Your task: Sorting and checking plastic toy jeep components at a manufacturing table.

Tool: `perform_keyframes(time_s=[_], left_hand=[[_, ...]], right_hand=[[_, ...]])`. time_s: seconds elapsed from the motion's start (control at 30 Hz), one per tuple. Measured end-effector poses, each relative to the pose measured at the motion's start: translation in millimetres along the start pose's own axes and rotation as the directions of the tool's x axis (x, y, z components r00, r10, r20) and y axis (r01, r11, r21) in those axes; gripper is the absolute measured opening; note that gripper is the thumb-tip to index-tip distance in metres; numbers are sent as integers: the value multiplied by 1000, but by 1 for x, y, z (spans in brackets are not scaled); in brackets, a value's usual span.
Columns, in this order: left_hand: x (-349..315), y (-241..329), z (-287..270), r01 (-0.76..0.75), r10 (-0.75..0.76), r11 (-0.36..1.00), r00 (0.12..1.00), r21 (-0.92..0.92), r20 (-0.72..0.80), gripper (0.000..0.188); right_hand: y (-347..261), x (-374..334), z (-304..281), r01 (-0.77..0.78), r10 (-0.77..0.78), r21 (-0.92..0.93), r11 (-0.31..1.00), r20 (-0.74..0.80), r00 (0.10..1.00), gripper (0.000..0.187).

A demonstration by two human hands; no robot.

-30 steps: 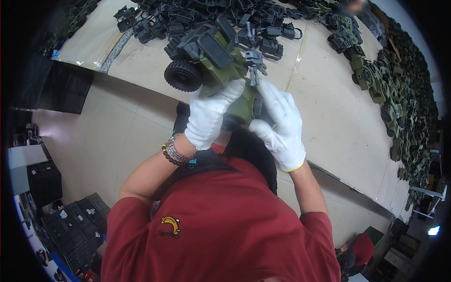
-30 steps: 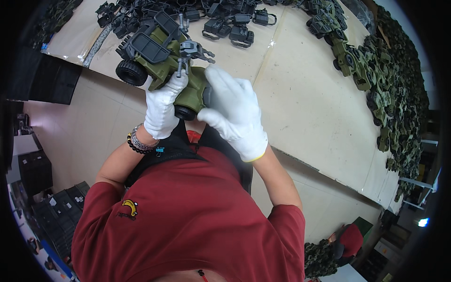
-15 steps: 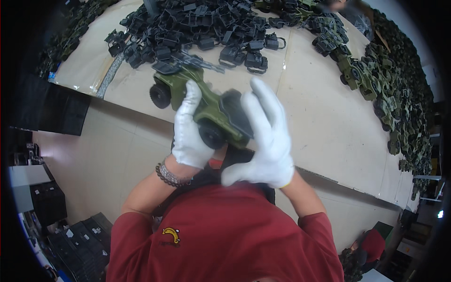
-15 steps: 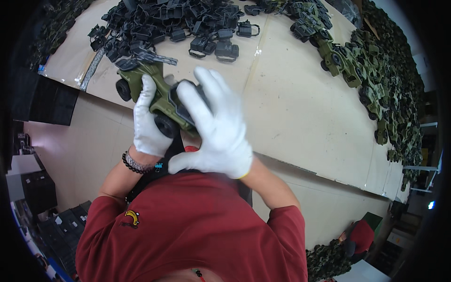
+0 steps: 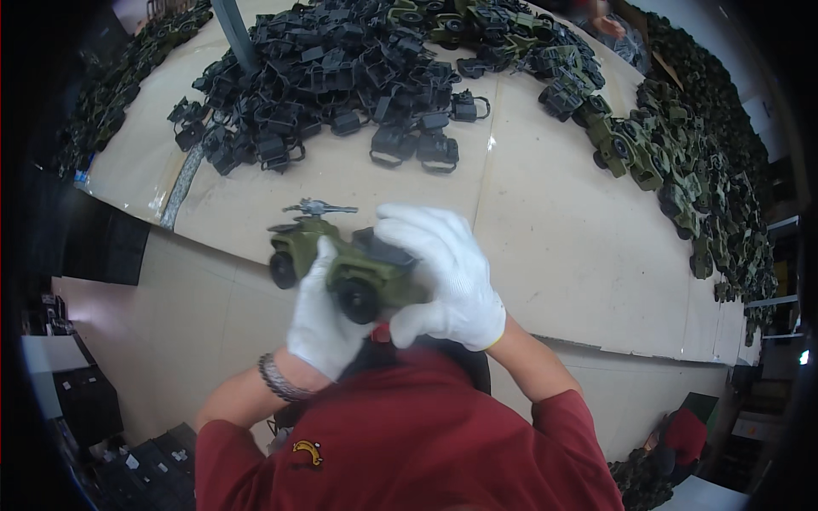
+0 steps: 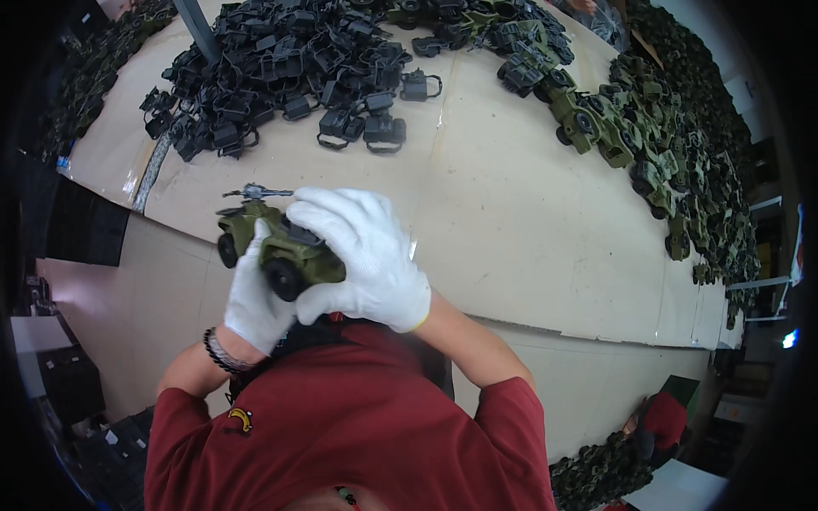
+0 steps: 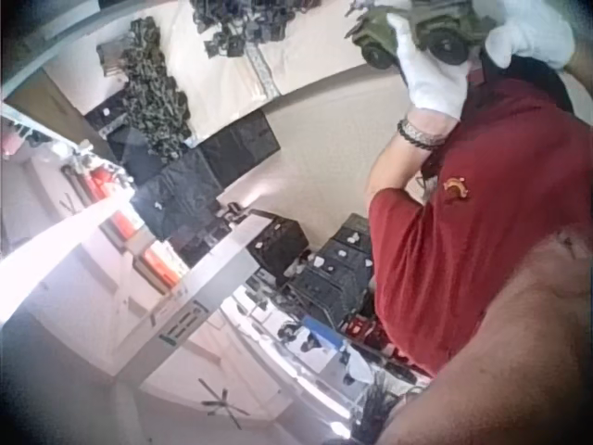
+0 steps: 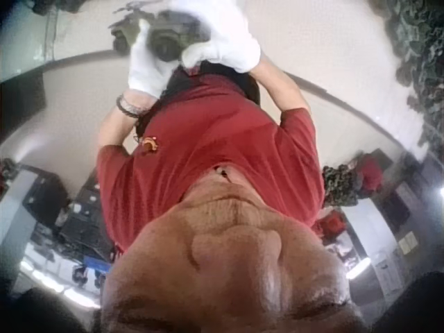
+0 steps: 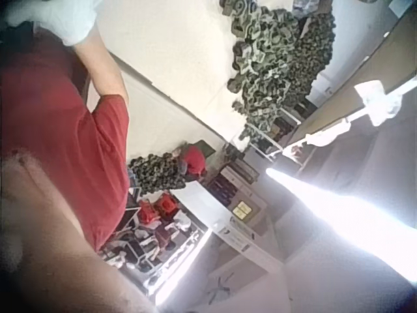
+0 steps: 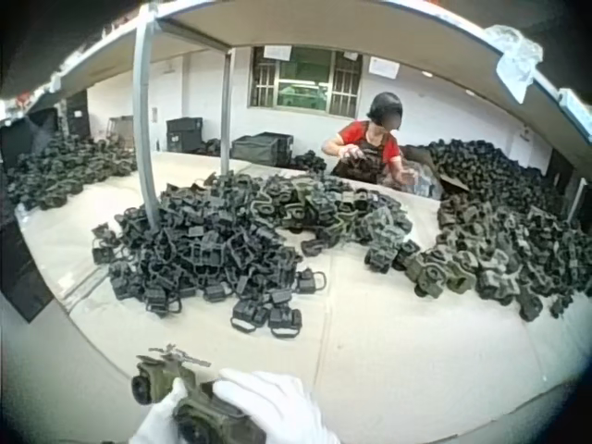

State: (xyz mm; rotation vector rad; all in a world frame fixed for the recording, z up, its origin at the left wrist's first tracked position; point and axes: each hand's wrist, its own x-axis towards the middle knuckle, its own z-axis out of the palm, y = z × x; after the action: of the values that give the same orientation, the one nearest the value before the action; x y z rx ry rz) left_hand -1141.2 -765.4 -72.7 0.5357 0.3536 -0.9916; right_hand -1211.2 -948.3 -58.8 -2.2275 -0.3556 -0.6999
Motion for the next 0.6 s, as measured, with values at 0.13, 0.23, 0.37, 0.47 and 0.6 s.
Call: perform_keyframes(time_s=[0.13, 0.23, 0.37, 0.47, 0.6], left_hand=[[7, 115, -8, -350, 420, 855, 900, 382, -116, 44], [9, 268, -1, -640, 614, 722, 768, 264, 181, 68], [21, 355, 21, -863, 939, 282, 339, 419, 66, 95], [69, 325, -1, -668, 953, -41, 196, 743, 229, 69], [122, 246, 19, -486, 709, -408, 363, 772, 604, 41]], right_hand=[[63, 13, -33, -142, 132, -251, 958, -56, 990, 62], [134, 39, -67, -301, 219, -360, 883, -252, 943, 35], [198, 92, -95, -310, 125, -389, 867, -433, 893, 32], [232, 145, -110, -232, -93, -563, 793, -488, 868, 42], [268, 210, -121, -372, -116, -745, 554, -511, 852, 78]])
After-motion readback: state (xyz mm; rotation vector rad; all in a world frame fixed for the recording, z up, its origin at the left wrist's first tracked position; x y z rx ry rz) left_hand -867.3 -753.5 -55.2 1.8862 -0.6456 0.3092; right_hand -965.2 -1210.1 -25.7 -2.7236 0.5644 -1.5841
